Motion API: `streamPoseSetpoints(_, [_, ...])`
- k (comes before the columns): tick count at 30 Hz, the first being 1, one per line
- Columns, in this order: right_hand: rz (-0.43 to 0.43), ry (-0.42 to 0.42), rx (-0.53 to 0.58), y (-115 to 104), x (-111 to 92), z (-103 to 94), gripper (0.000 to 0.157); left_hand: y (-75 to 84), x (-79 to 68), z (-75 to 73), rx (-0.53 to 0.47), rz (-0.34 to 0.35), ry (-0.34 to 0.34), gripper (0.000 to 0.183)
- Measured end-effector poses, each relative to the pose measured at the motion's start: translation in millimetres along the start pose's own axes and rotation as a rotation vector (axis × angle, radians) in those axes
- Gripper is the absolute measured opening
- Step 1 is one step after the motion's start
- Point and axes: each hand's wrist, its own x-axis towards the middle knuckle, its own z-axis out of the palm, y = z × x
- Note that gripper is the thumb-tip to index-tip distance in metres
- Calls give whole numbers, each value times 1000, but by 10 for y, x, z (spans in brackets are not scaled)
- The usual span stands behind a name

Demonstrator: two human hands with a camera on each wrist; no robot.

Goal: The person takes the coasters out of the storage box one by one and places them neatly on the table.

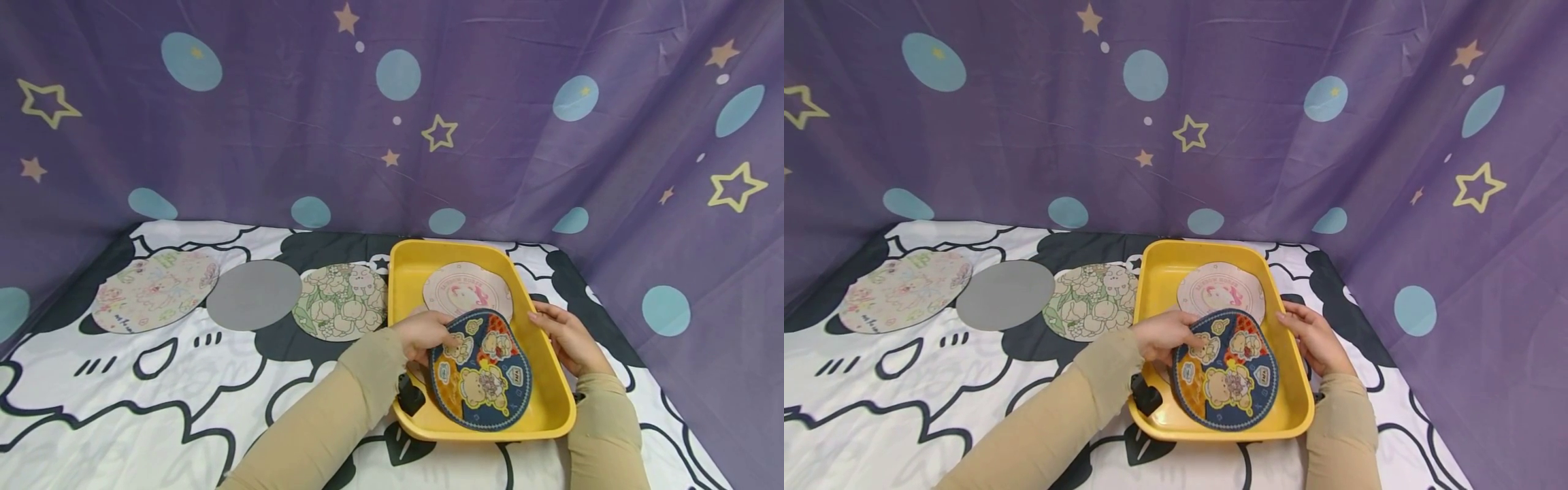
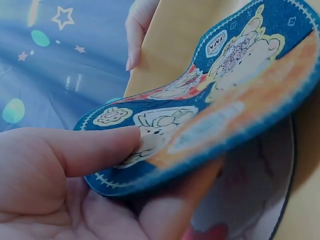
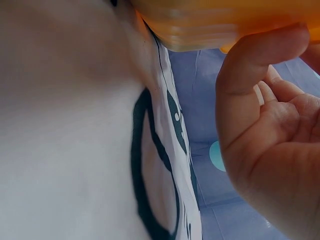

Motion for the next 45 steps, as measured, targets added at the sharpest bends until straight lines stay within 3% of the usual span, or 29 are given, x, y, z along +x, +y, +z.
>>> streamPoseSetpoints(9, [3, 4, -21, -14, -20, -2, 22, 34, -25, -5, -97, 39, -7, 33])
streamPoseSetpoints(25, [-16, 4, -36, -6, -19, -1, 16, 201, -86, 41, -38, 134, 3, 30])
streamPoseSetpoints(37, [-92, -38, 39, 34, -30, -18, 22, 356, -170, -92, -91, 173, -14, 37])
streamPoseSetpoints(45, [-96, -30, 28, 19, -32, 0, 18, 468, -330, -228, -67, 161, -11, 39])
